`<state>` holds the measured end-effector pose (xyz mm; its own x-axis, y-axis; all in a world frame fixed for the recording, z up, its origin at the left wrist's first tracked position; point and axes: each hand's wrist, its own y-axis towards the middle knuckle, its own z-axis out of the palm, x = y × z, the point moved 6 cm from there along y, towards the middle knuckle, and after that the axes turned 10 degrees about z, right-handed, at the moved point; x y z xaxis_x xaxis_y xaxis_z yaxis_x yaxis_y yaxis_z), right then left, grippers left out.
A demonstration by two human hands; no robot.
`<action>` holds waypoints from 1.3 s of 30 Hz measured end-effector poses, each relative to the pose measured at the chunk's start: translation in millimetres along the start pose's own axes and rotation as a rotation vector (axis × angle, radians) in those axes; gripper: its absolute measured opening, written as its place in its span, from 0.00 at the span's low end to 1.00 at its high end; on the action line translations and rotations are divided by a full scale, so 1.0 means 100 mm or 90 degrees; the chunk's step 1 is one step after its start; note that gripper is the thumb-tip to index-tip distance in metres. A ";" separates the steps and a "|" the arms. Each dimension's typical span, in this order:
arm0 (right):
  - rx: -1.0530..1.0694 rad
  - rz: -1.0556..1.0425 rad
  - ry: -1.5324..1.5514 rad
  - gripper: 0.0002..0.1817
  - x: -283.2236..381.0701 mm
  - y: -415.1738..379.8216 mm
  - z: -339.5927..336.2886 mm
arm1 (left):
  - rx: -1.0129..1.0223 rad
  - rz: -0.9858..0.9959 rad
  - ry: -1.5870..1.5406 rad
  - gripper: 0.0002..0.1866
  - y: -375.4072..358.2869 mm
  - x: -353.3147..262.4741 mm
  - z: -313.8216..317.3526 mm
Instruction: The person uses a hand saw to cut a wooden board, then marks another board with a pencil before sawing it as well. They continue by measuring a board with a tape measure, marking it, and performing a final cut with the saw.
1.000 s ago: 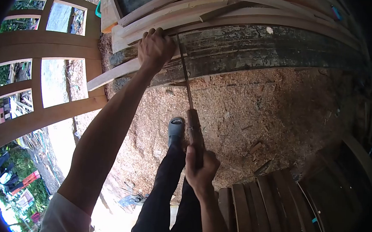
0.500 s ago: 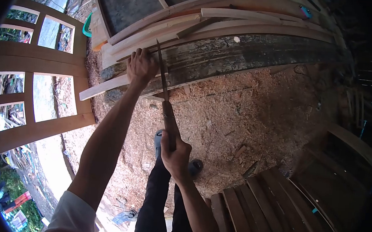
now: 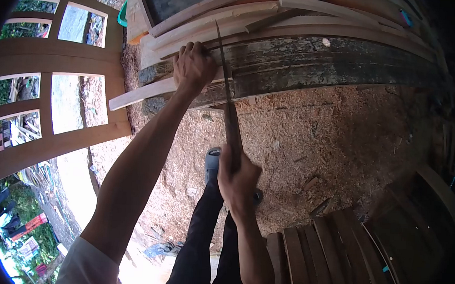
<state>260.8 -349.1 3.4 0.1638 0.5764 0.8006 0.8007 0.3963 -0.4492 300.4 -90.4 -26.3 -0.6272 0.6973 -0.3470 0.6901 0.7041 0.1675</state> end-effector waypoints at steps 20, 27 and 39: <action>0.010 -0.053 0.019 0.22 0.06 0.14 -0.05 | 0.033 -0.006 -0.009 0.18 0.05 0.03 0.01; -0.023 -0.113 0.015 0.20 -0.29 -0.30 -0.27 | 0.045 -0.029 0.012 0.18 0.10 0.03 0.02; -0.016 -0.071 0.024 0.23 -0.24 -0.35 -0.29 | -0.002 -0.007 0.020 0.16 0.07 0.04 0.05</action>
<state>245.4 -397.4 10.7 0.0937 0.5022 0.8596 0.8295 0.4381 -0.3464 304.4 -83.8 -31.0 -0.6458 0.6936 -0.3192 0.6819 0.7120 0.1673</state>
